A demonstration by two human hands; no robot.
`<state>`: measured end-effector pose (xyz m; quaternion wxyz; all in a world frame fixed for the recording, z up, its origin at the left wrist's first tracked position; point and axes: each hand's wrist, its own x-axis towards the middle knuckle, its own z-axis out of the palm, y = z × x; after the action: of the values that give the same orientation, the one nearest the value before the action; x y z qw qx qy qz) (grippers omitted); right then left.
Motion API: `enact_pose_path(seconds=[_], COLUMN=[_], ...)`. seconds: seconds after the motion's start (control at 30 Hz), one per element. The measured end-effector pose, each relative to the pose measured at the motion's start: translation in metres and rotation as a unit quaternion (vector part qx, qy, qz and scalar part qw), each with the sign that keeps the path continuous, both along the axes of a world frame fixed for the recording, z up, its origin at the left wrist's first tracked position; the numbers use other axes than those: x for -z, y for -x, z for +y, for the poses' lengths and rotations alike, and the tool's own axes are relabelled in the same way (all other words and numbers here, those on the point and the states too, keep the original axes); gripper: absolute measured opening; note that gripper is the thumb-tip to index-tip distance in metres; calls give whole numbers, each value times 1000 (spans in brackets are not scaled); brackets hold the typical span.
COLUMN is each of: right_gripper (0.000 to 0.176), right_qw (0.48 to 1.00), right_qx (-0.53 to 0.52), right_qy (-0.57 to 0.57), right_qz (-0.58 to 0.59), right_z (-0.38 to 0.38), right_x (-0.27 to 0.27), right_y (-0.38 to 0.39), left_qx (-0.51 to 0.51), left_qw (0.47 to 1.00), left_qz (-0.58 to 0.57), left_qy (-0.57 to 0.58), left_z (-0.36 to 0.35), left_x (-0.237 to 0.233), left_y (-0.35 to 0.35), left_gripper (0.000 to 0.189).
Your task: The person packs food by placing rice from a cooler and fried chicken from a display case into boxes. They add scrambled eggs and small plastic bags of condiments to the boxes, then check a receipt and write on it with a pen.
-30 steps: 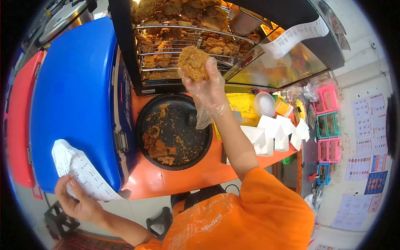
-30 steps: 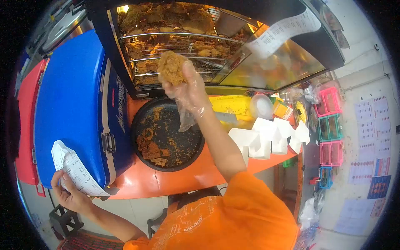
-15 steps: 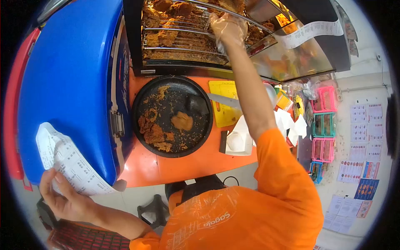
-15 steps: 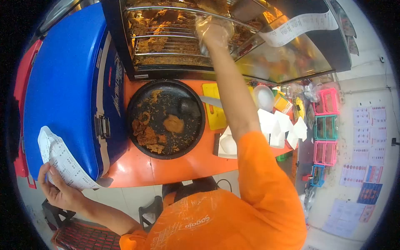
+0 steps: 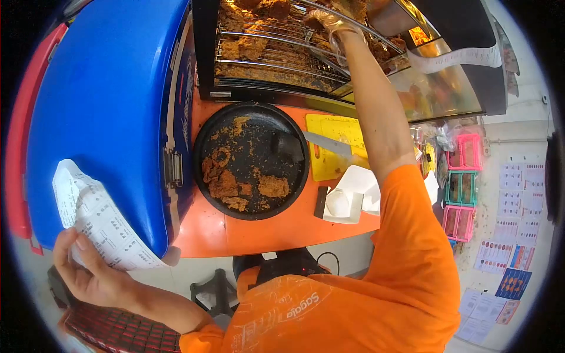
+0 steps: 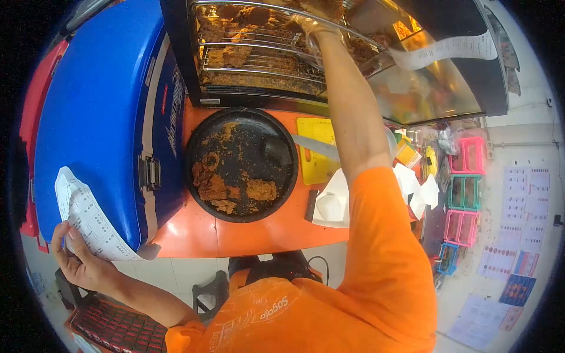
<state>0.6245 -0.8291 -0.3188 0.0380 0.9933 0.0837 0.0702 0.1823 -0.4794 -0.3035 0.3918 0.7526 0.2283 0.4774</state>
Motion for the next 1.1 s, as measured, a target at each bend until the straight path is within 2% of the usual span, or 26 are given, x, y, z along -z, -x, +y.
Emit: enact_pose_path(seconds=[0.17,0.27,0.3,0.33,0.37,0.4,0.47,0.5,0.53,0.57,0.6,0.67,0.73,0.8,0.83,0.87,0.9,0.93,0.97,1.0,1.07,1.1], right_gripper=[63,66,66,59,57,55,56,56,55,55,55,54,52,47,36,36,30,26,20,20,24,35], right_qw=[996,970,941,926,854,760,711,713,469,164,168,13,11,148,264,260,471,656,699,693,792,830], right_qx=[-34,-64,-90,-137,-173,-207,-202,-201,-217,-211,-211,-233,-233,-259,-222,-220,-152,-81,-22,-25,-12,-50], right_qy=[-72,-187,-269,-342,-486,-614,-669,-665,-852,-929,-932,-933,-928,-922,-913,-912,-842,-727,-680,-683,-567,-487], right_qz=[-38,-144,-182,-75,-65,-55,-84,-97,85,255,244,273,292,247,219,230,214,186,220,231,226,268], right_z=[1,11,12,12,15,20,17,18,18,16,14,14,9,6,6,3,2,5,13,22,38,40], right_x=[12,35,38,10,11,14,14,10,5,0,-3,-13,-18,-15,-21,-17,-8,5,18,36,71,81], right_y=[28,64,79,103,122,139,167,179,193,206,218,235,237,240,247,247,246,245,248,254,262,255], left_qx=[26,22,24,27,31,37,22,22,35,30,25,30,25,34,41,29,29,30,36,35,43,38], left_qw=[1000,1000,1000,999,997,997,998,998,998,999,1000,999,1000,999,999,999,1000,999,998,999,999,999], left_qz=[1,11,6,4,-5,-19,0,4,-2,1,7,9,9,7,7,12,8,5,-10,-24,-27,-20], left_qy=[-7,-7,-8,-37,-67,-68,-63,-53,-52,-35,-18,-3,15,17,22,21,-5,-35,-51,-9,17,14], left_z=[4,0,1,4,7,6,3,3,2,2,2,6,6,6,5,4,4,5,3,1,0,0], left_x=[1,-2,-1,3,5,4,3,2,1,1,3,3,4,4,4,4,4,3,1,3,1,1], left_y=[3,2,3,4,1,-1,0,0,-1,-2,-1,-1,0,0,0,1,1,0,-2,-2,-2,0], left_gripper=[11,12,12,13,13,13,14,15,15,16,18,14,15,15,15,15,14,14,12,12,11,11])
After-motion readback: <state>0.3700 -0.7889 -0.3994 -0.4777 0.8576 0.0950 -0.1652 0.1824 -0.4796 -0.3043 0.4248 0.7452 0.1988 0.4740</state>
